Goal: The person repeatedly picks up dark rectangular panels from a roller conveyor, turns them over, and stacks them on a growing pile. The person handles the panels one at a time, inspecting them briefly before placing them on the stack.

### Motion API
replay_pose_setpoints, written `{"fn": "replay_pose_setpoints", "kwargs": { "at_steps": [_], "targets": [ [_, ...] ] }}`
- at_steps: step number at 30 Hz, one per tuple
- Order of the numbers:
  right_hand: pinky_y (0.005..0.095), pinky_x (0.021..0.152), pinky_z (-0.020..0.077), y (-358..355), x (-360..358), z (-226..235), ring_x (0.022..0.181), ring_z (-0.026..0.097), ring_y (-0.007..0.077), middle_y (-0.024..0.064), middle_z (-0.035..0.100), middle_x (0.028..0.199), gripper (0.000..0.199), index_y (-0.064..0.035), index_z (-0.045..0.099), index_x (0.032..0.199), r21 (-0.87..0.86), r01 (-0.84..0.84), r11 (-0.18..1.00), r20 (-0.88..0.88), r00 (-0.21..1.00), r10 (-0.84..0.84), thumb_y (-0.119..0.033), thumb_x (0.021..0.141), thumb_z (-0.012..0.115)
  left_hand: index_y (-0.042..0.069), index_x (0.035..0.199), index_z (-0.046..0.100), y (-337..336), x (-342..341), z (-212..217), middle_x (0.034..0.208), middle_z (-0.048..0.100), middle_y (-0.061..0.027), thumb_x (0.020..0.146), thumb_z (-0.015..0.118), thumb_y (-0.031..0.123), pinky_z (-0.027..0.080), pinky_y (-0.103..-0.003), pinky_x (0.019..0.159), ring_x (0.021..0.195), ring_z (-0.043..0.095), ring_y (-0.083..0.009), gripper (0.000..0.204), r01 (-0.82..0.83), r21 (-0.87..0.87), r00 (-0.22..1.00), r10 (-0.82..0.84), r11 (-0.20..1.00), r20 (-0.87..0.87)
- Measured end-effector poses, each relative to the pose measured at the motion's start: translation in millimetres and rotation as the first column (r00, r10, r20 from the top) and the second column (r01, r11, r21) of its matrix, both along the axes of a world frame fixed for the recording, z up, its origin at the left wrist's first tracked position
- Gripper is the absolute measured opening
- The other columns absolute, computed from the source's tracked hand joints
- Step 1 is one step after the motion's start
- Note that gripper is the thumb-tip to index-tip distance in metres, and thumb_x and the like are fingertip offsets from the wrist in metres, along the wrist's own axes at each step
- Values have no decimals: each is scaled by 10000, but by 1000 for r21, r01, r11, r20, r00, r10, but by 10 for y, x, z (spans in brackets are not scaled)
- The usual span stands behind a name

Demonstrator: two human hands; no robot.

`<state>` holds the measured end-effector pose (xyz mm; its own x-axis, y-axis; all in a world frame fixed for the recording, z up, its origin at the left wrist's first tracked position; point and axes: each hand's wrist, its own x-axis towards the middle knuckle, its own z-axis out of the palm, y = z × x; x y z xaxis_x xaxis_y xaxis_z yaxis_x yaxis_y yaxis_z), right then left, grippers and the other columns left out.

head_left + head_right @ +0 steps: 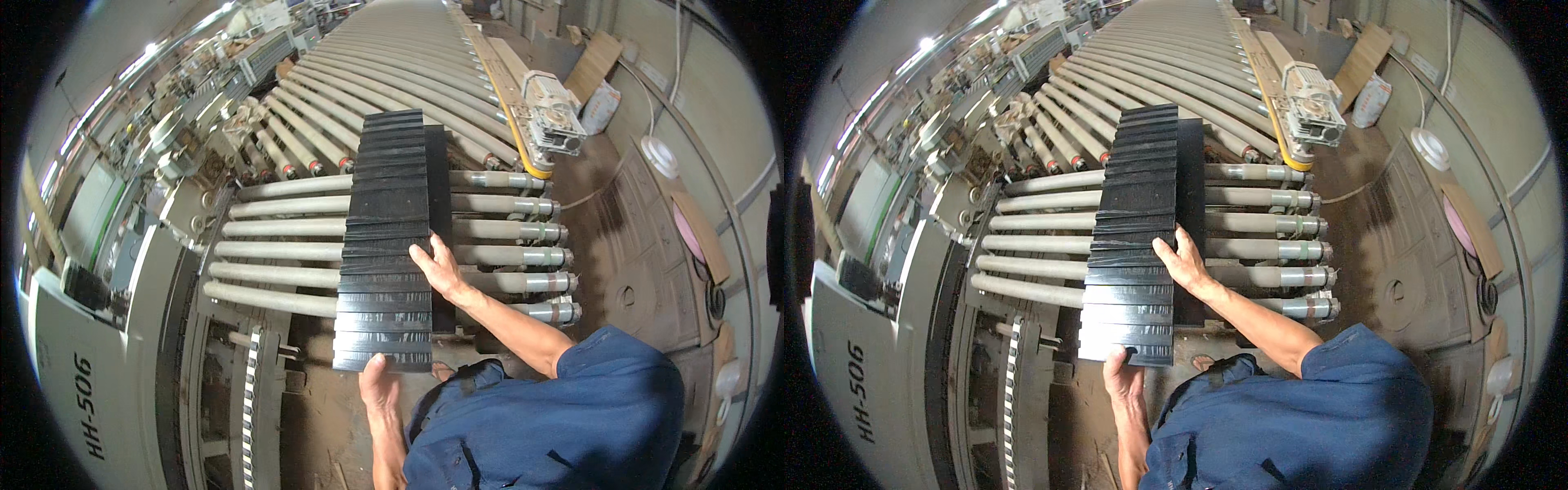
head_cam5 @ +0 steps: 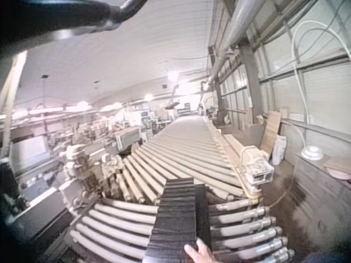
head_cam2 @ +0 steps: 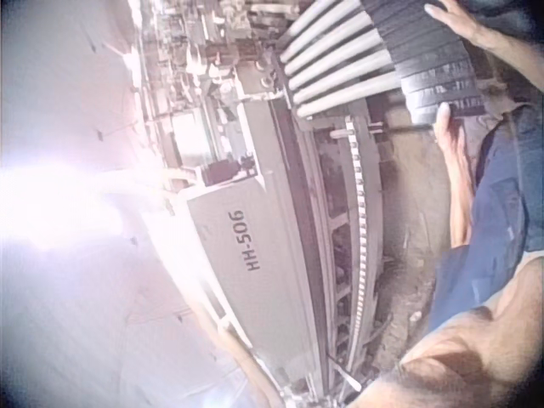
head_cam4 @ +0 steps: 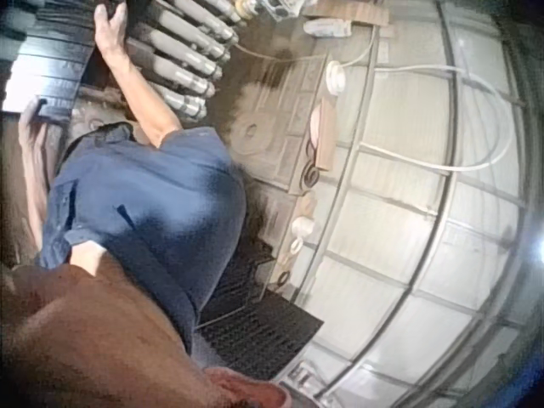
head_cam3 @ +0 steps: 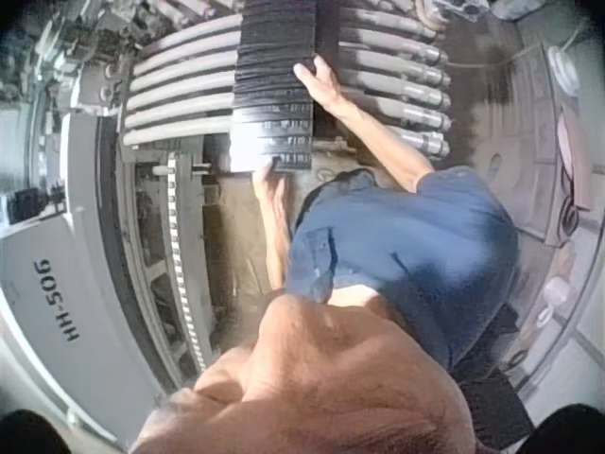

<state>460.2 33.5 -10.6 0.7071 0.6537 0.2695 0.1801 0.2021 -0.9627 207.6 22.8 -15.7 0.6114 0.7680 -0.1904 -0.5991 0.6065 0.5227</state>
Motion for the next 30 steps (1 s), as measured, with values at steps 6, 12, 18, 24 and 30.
{"fn": "replay_pose_setpoints", "kwargs": {
  "at_steps": [6, 12, 18, 24, 30],
  "targets": [
    [447, 963, 450, -121, 476, -323, 1102, 584, 334, 209, 629, 1147, 455, 32, 565, 1201, -206, 164, 965, 193, 973, -124, -287, 885, 645, 43, 1370, 456, 29, 414, -192, 1298, 563, -90, 782, 715, 51, 390, -431, 1081, 1219, 528, -257, 643, 101, -48, 995, -101, 994, 6],
    [431, 1183, 208, -208, 649, -663, 1439, 245, 396, 303, 274, 1523, 784, 73, 312, 1451, -417, 182, 891, 175, 978, -118, -478, 941, 538, 98, 1349, 482, 27, 542, -160, 1292, 574, -80, 801, 760, 91, 508, -453, 950, 1179, 566, -270, 614, 225, -152, 966, -241, 962, -92],
    [388, 1189, 193, -190, 617, -663, 1465, 210, 349, 280, 271, 1537, 731, 105, 317, 1441, -492, 242, 836, 172, 969, -179, -361, 946, 584, -48, 944, 677, 200, 130, -248, 828, 713, -175, 966, 580, 413, 556, -360, 642, 708, 693, -237, 471, 640, -92, 484, -493, 763, -723],
    [413, 1152, 278, -284, 589, -665, 1404, 335, 375, 294, 360, 1484, 708, 96, 346, 1426, -459, 306, 834, 236, 947, -217, -350, 938, 599, -34, 1100, 633, 97, -531, -626, 955, 711, -151, 970, 599, 314, 548, -322, 743, 825, 683, -203, 373, 406, -6, 658, -297, 914, -692],
    [411, 1189, 208, -141, 526, -500, 1432, 292, 351, 264, 311, 1524, 663, 67, 304, 1460, -372, 353, 859, 488, 861, -142, -279, 965, 578, -33, 1085, 645, -379, -1244, -1387, 972, 701, -129, 970, 601, 261, 541, -303, 728, 822, 660, -176, 319, -43, -125, 644, -68, 991, -762]
  ]
}}
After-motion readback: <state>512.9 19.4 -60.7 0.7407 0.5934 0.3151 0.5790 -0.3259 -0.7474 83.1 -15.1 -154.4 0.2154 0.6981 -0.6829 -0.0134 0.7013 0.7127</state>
